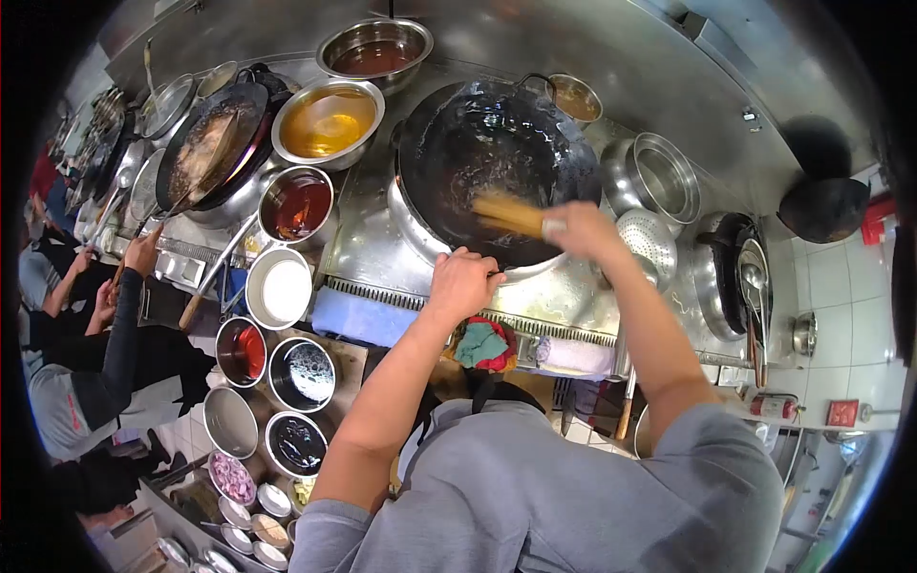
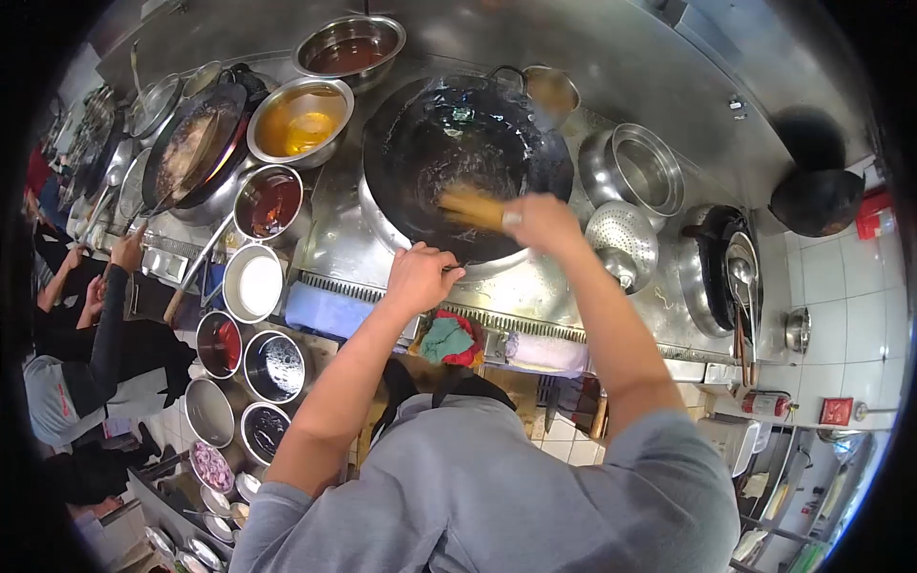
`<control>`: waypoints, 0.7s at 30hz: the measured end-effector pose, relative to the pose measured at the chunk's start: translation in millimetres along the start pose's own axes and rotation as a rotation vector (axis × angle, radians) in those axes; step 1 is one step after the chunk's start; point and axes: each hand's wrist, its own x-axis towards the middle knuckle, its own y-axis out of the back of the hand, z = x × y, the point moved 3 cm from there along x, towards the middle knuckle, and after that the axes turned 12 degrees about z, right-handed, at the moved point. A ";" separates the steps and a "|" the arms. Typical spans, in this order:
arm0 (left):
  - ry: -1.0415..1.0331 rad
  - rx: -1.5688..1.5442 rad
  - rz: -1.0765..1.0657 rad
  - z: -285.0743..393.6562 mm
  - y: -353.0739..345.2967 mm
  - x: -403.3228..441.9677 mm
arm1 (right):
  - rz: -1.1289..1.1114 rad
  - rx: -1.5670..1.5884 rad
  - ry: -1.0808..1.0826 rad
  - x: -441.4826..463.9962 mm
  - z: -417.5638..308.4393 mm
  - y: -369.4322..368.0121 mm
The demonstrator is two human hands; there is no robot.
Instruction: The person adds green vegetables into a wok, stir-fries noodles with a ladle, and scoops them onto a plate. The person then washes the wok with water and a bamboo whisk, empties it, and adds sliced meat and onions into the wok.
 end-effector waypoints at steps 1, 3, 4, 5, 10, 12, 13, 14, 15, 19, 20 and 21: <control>-0.014 0.029 0.013 -1.0 -0.6 1.2 | -0.002 0.002 -0.073 23.3 -3.7 7.6; -0.013 0.019 0.033 -4.3 -3.2 1.3 | 0.151 -0.032 -0.165 78.9 -6.5 -14.2; -0.005 0.012 0.046 -4.3 -4.8 -0.5 | 0.298 0.009 -0.209 103.9 -3.6 -37.5; 0.001 0.006 0.052 -3.7 -5.3 -0.8 | 0.291 0.036 -0.241 102.7 -14.4 -37.2; 0.012 0.008 0.064 -3.1 -5.1 -1.7 | 0.200 0.005 -0.152 33.3 -15.1 -43.5; 0.016 0.007 0.069 -3.2 -4.7 -1.9 | 0.075 -0.077 -0.044 17.5 -11.2 -15.6; 0.018 0.007 0.062 -3.9 -5.3 -2.8 | 0.081 -0.105 -0.059 32.4 -12.4 -11.3; 0.023 0.008 0.056 -4.8 -6.2 -4.7 | 0.085 -0.131 -0.083 54.6 -9.4 -7.4; 0.027 -0.001 0.074 -4.6 -6.6 -5.2 | 0.101 -0.135 -0.171 82.5 -7.4 -18.5; 0.033 0.006 0.076 -3.1 -4.7 -2.7 | 0.311 0.046 -0.222 84.2 -16.7 -49.8; 0.033 0.003 0.073 -1.9 -6.0 -5.0 | 0.287 0.066 -0.186 69.5 -17.2 -57.0; 0.037 -0.010 0.081 -4.2 -5.3 -1.4 | 0.252 0.052 -0.116 49.9 -7.0 -67.0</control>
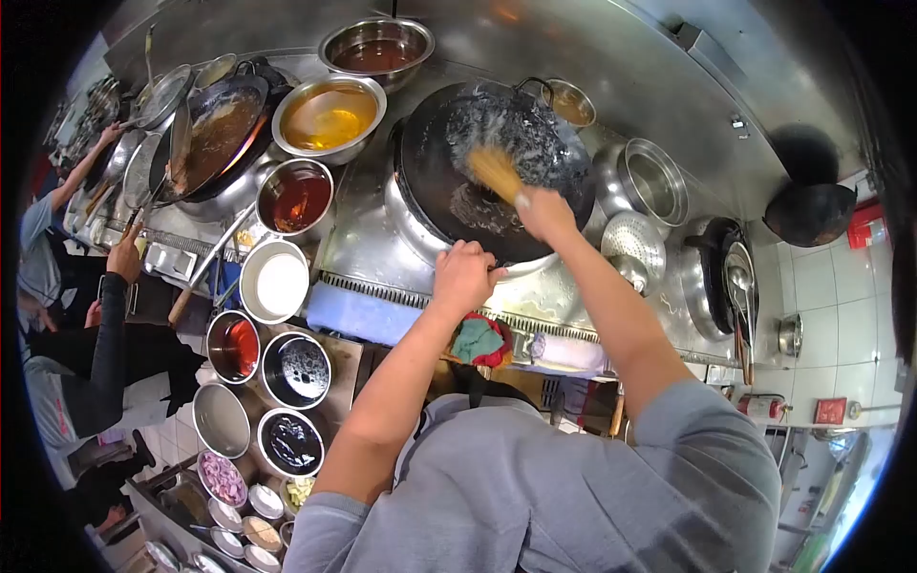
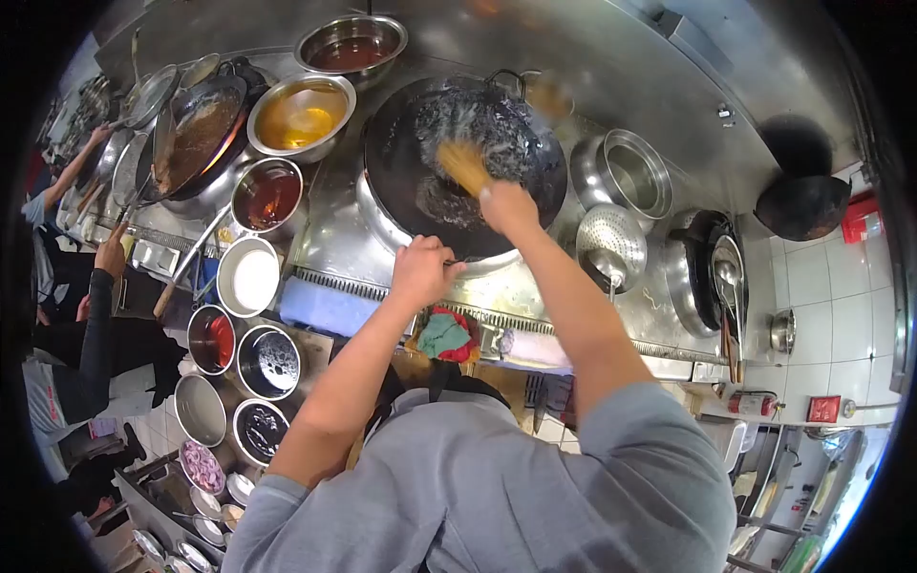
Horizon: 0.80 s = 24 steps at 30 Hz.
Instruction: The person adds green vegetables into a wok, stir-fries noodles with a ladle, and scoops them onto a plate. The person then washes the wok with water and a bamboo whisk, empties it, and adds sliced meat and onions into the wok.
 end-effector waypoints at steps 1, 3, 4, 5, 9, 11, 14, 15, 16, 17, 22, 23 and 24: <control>0.009 -0.016 -0.004 -1.2 -1.4 -0.7 | -0.050 -0.032 0.069 -20.5 10.8 13.3; 0.003 0.001 0.022 -1.8 -5.3 -2.6 | -0.161 -0.146 0.274 -29.5 50.9 41.9; -0.033 0.020 0.039 -2.1 -6.7 -1.9 | -0.168 -0.201 0.182 -14.9 62.9 60.3; -0.064 0.043 0.060 -2.8 -7.5 -0.8 | -0.207 -0.333 0.246 7.2 67.6 76.3; -0.106 0.032 0.105 -6.6 -13.5 -0.3 | 0.077 -0.184 0.131 75.5 41.9 24.0; -0.124 0.051 0.121 -2.6 -12.3 -1.2 | 0.118 0.060 0.019 50.8 20.0 9.9; -0.154 0.067 0.154 -2.0 -14.6 1.4 | -0.032 0.026 0.067 -2.7 21.5 8.5; -0.156 0.062 0.161 -2.8 -16.2 1.4 | -0.075 0.023 0.141 -17.7 21.7 25.9; -0.162 0.060 0.175 -3.6 -15.6 1.4 | -0.110 0.001 0.193 -19.8 42.6 27.7; -0.169 0.059 0.163 -5.8 -14.5 2.1 | -0.141 -0.019 0.248 -15.9 67.6 30.9; -0.148 -0.004 0.104 -10.0 -9.3 3.7 | 0.054 -0.079 0.097 81.6 60.2 19.6; -0.144 -0.024 0.102 -10.9 -10.2 5.8 | 0.086 0.049 -0.007 72.6 36.0 18.0; -0.145 -0.025 0.090 -11.7 -12.3 3.1 | 0.177 0.180 -0.017 57.9 22.0 1.1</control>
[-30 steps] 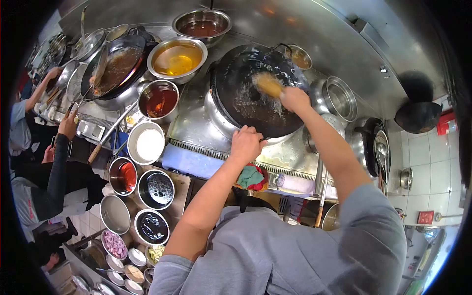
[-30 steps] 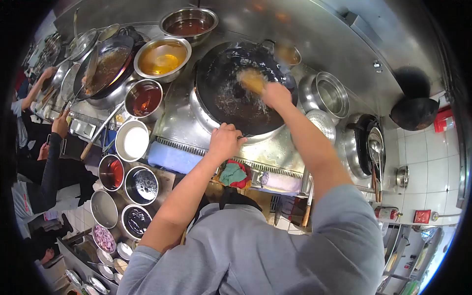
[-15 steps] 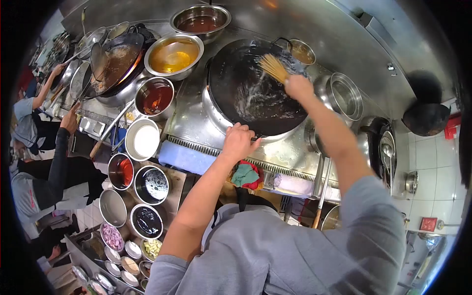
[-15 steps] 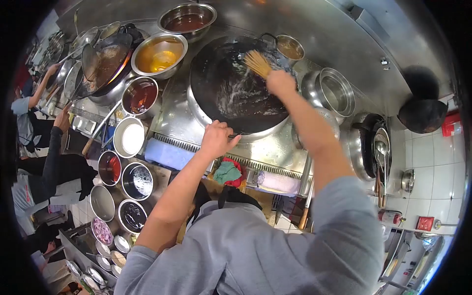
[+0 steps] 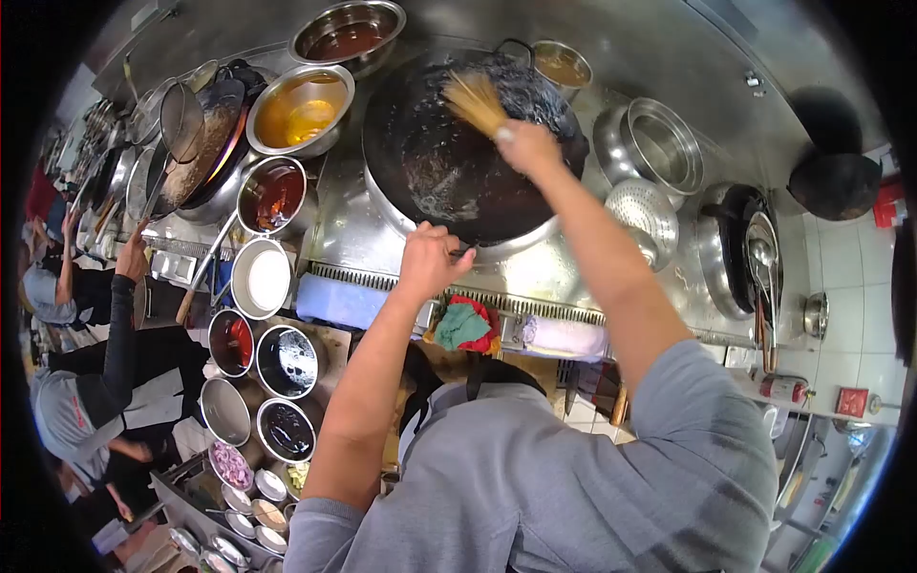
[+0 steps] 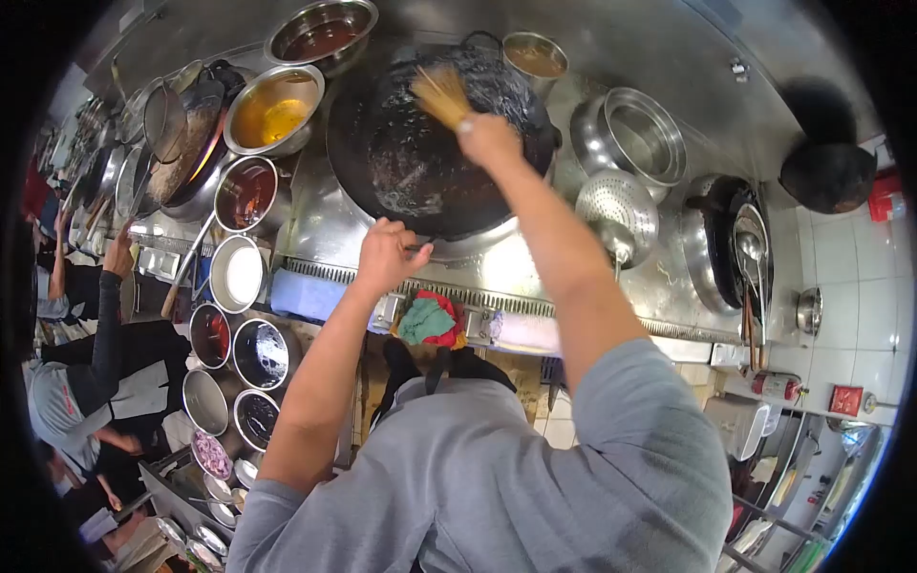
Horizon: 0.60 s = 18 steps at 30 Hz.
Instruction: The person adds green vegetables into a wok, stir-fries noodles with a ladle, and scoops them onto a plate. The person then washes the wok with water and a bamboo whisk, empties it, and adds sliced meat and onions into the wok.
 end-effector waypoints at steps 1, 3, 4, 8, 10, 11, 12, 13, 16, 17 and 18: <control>-0.010 0.002 0.008 -0.7 -2.0 -1.7 | -0.019 0.060 0.007 -19.8 -7.2 -22.2; -0.037 0.008 0.020 -3.2 -0.7 3.6 | -0.114 0.080 0.012 -62.5 -38.5 -15.8; -0.040 0.022 0.019 -2.2 0.4 3.3 | -0.138 0.112 0.028 -80.7 -48.0 -9.0; -0.034 0.051 -0.005 -0.8 1.3 6.9 | -0.208 0.439 -0.154 -61.3 -57.6 0.1; -0.032 0.064 -0.013 -0.7 1.0 5.5 | -0.234 0.603 -0.465 -14.9 -56.1 -5.6; -0.013 0.073 -0.014 0.6 1.4 4.7 | 0.163 0.484 -0.299 6.3 -47.8 -37.7; 0.005 0.083 -0.013 1.1 3.0 4.6 | 0.218 0.461 -0.341 3.6 -58.3 -48.7; 0.003 0.088 -0.009 1.3 5.5 5.7 | 0.277 0.436 -0.387 -2.0 -71.9 -49.2; -0.024 0.138 0.013 5.6 5.9 5.0 | 0.009 0.483 -0.200 -59.9 -92.6 -39.3; -0.022 0.141 0.031 5.7 5.7 6.5 | -0.049 0.458 -0.111 -83.5 -89.6 -21.8; -0.015 0.149 0.047 4.8 7.1 5.3 | -0.074 0.426 0.034 -105.1 -77.5 -1.5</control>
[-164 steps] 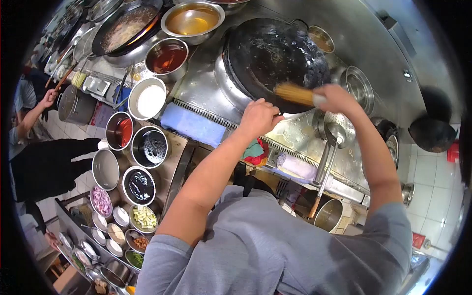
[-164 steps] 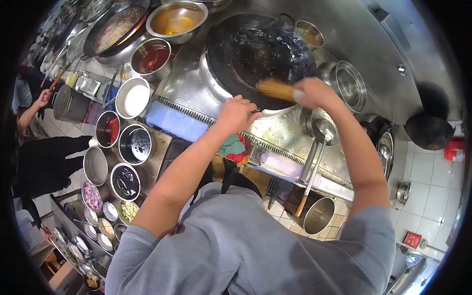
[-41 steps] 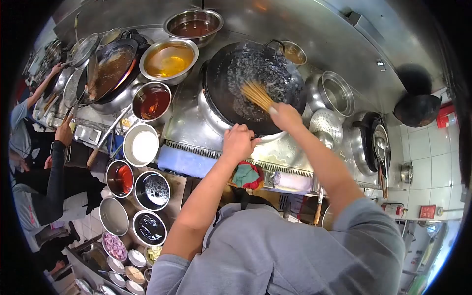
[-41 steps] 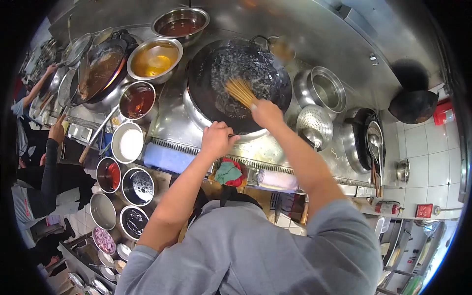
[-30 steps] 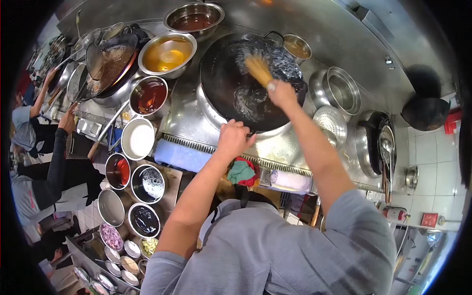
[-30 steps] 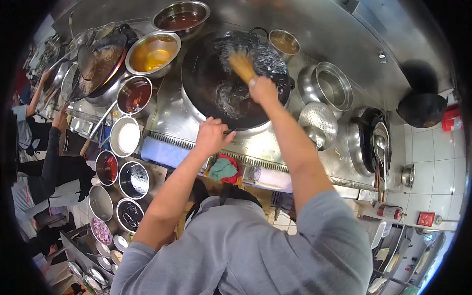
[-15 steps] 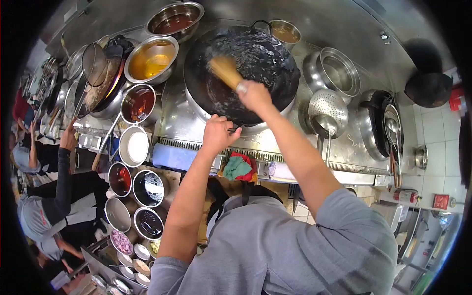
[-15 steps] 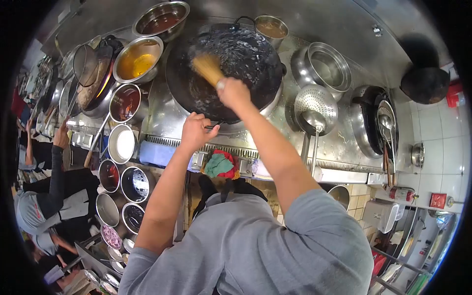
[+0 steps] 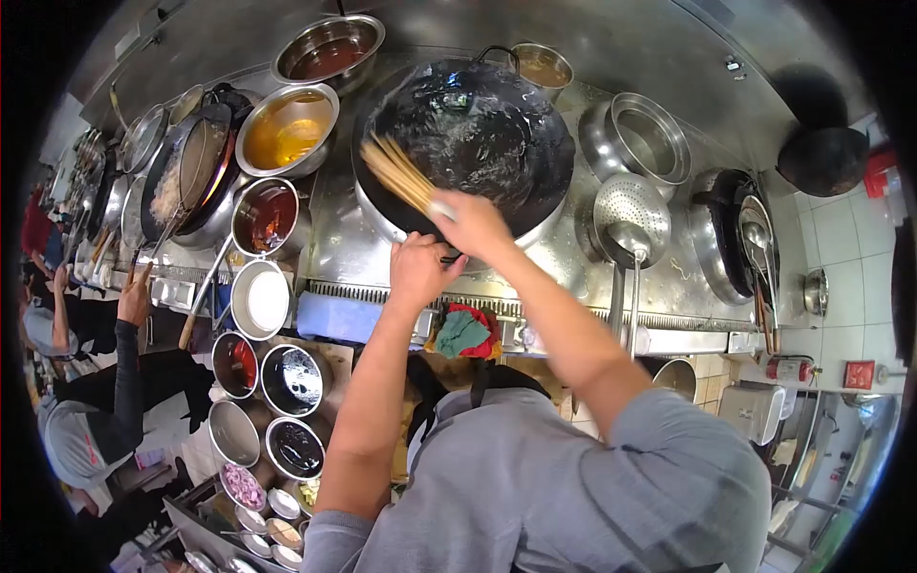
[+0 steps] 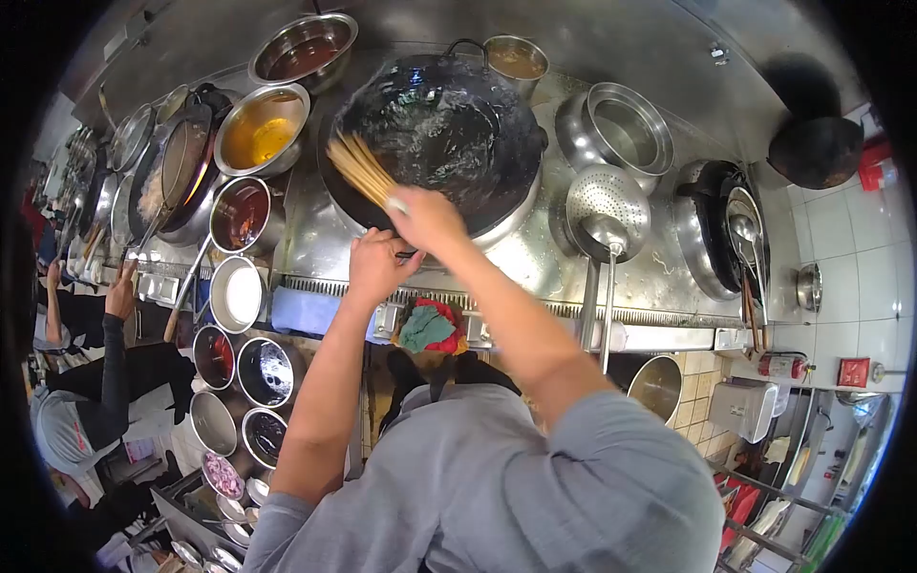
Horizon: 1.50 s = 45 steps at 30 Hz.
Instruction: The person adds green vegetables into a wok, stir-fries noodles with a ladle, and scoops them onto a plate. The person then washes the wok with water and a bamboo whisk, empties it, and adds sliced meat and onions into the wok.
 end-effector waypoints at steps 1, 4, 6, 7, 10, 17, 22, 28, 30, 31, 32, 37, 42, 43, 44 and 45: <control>0.004 0.000 0.000 -0.1 1.3 -1.6 | -0.088 -0.044 0.042 -16.7 9.7 26.3; 0.003 -0.090 -0.024 -4.8 -2.4 -0.3 | -0.358 -0.294 -0.030 8.6 74.0 104.2; -0.006 -0.125 0.002 -9.7 -5.9 -0.2 | -0.392 -0.686 0.074 61.9 67.1 126.9; -0.025 -0.176 0.013 -9.6 -5.8 -1.7 | -0.292 -0.804 0.037 86.6 70.0 115.6; -0.019 -0.169 0.017 -7.1 -5.5 -2.7 | -0.094 -0.555 -0.043 121.3 62.9 54.8; -0.021 -0.167 0.035 -6.6 -2.3 -0.7 | -0.263 -0.593 0.155 13.4 64.2 92.3; -0.012 -0.212 0.017 -7.3 -0.7 -0.9 | -0.143 -0.791 0.070 114.0 94.1 88.7; -0.066 -0.199 0.046 3.1 -10.6 1.6 | -0.065 -0.341 -0.107 48.5 31.5 14.9; -0.066 -0.199 0.068 4.4 -10.7 -0.2 | -0.216 -0.414 -0.060 11.9 21.3 40.5; -0.070 -0.184 0.088 1.1 -12.4 -2.1 | -0.290 -0.475 0.010 -0.8 21.1 56.8; -0.082 -0.195 0.092 -3.1 -14.4 -2.9 | -0.340 -0.476 0.007 -7.3 25.1 82.8; 0.040 -0.165 -0.100 -8.0 -12.9 -2.2 | -0.098 -0.782 -0.098 44.6 101.6 205.4; 0.647 -0.566 0.530 -7.8 -25.5 -32.4 | 0.401 -0.137 -0.457 45.3 130.3 231.8; 1.216 -0.841 0.681 -4.3 -26.1 -41.1 | 0.400 -0.132 -0.461 29.3 131.6 227.1; 1.578 -1.203 0.426 3.5 -27.0 -43.5 | 0.406 0.279 -0.625 6.1 136.7 217.0; 1.581 -1.198 0.429 -1.7 -30.7 -43.9 | 0.398 0.696 -0.774 -15.4 140.7 204.9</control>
